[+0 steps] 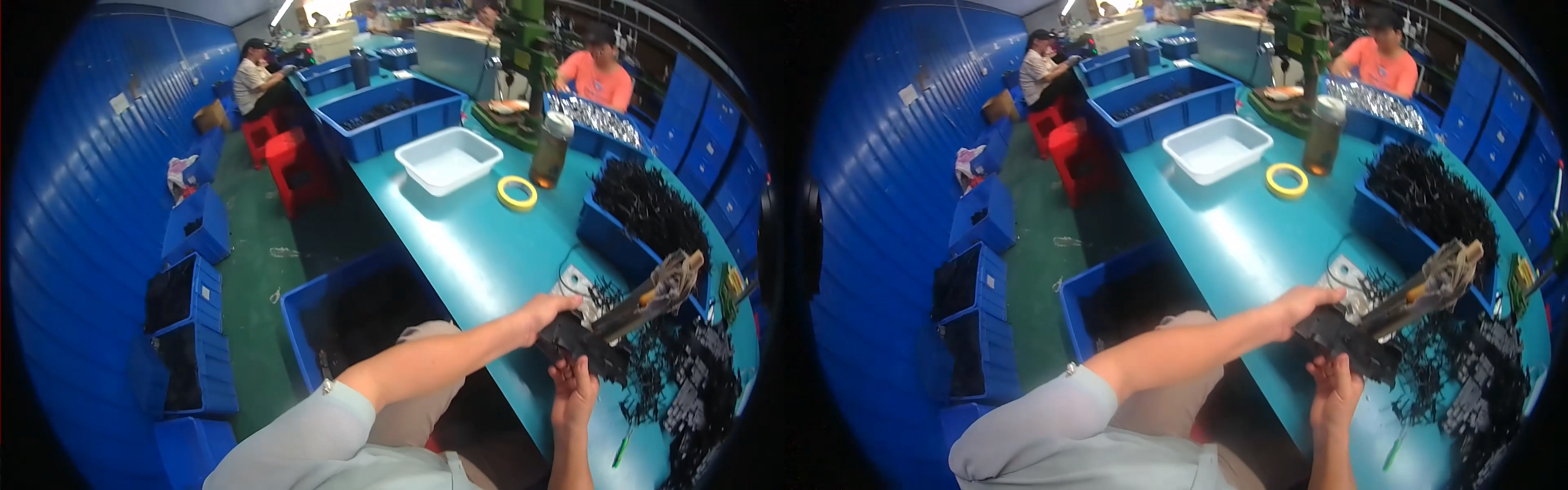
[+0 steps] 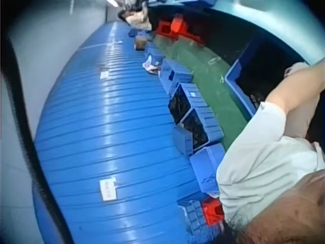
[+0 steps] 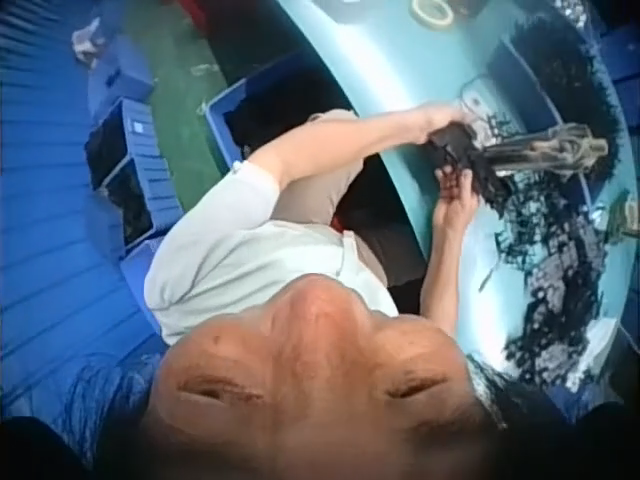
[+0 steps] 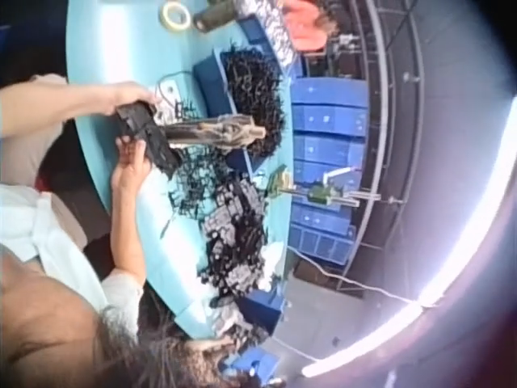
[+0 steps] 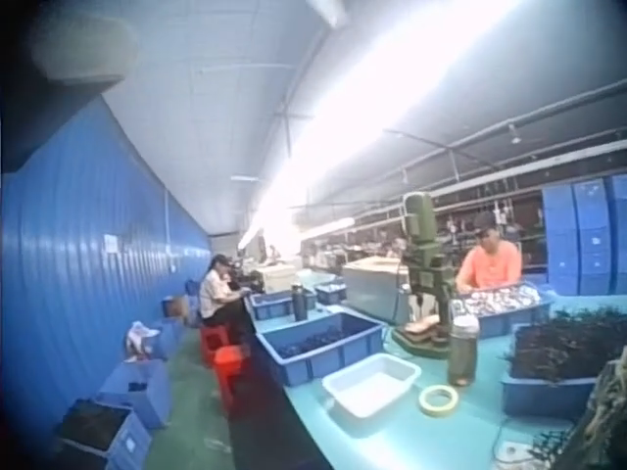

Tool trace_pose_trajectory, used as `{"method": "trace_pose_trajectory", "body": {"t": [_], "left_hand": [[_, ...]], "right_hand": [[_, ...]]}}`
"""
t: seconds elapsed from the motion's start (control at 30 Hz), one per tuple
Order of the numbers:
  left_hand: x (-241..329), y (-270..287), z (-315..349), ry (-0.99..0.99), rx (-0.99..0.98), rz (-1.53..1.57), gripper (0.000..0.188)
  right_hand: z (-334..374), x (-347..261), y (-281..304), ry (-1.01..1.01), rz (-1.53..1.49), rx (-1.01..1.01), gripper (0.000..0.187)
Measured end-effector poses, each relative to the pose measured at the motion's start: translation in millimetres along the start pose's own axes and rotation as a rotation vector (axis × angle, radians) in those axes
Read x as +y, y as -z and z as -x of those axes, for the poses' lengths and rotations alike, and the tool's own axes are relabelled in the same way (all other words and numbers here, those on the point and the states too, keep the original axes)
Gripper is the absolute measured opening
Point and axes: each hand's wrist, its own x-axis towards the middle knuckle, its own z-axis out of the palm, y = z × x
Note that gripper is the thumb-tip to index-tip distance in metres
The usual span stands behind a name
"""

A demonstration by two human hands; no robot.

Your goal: Assembling various plastic parts onto a toy car chassis at a factory workstation.

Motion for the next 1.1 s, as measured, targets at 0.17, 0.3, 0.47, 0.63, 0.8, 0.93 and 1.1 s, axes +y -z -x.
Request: {"method": "trace_pose_trajectory", "body": {"t": [0.17, 0.3, 0.47, 0.63, 0.8, 0.93, 1.1], "left_hand": [[-9.7, 6.4, -11.5, -0.024, 0.035, -0.014, 0.035], [4.6, 29.7, -10.4, -0.045, -0.010, 0.060, 0.032], [13.2, 14.7, -16.7, 0.000, 0.029, -0.115, 0.038], [11.2, 9.8, -21.5, 0.047, 0.019, -0.187, 0.040], [8.7, 20.8, -28.7, 0.034, -0.037, -0.150, 0.041], [11.1, 18.2, -31.9, 0.044, -0.068, -0.133, 0.042], [13.8, 13.2, -32.2, 0.067, -0.059, -0.133, 0.042]], "right_hand": [[3.1, 1.6, 1.1, -0.072, -0.004, 0.070, 0.020], [-10.0, 7.0, -22.5, -0.134, -0.088, 0.018, 0.019], [-17.1, 3.5, -6.2, -0.079, -0.146, -0.063, 0.016], [-13.7, 3.6, 3.0, -0.066, -0.158, -0.062, 0.018], [-11.8, 0.1, -3.2, -0.074, -0.125, -0.059, 0.020], [-14.8, 1.6, -0.8, -0.064, -0.128, -0.055, 0.021], [-15.7, 1.1, -1.0, -0.035, -0.137, -0.047, 0.022]]}}
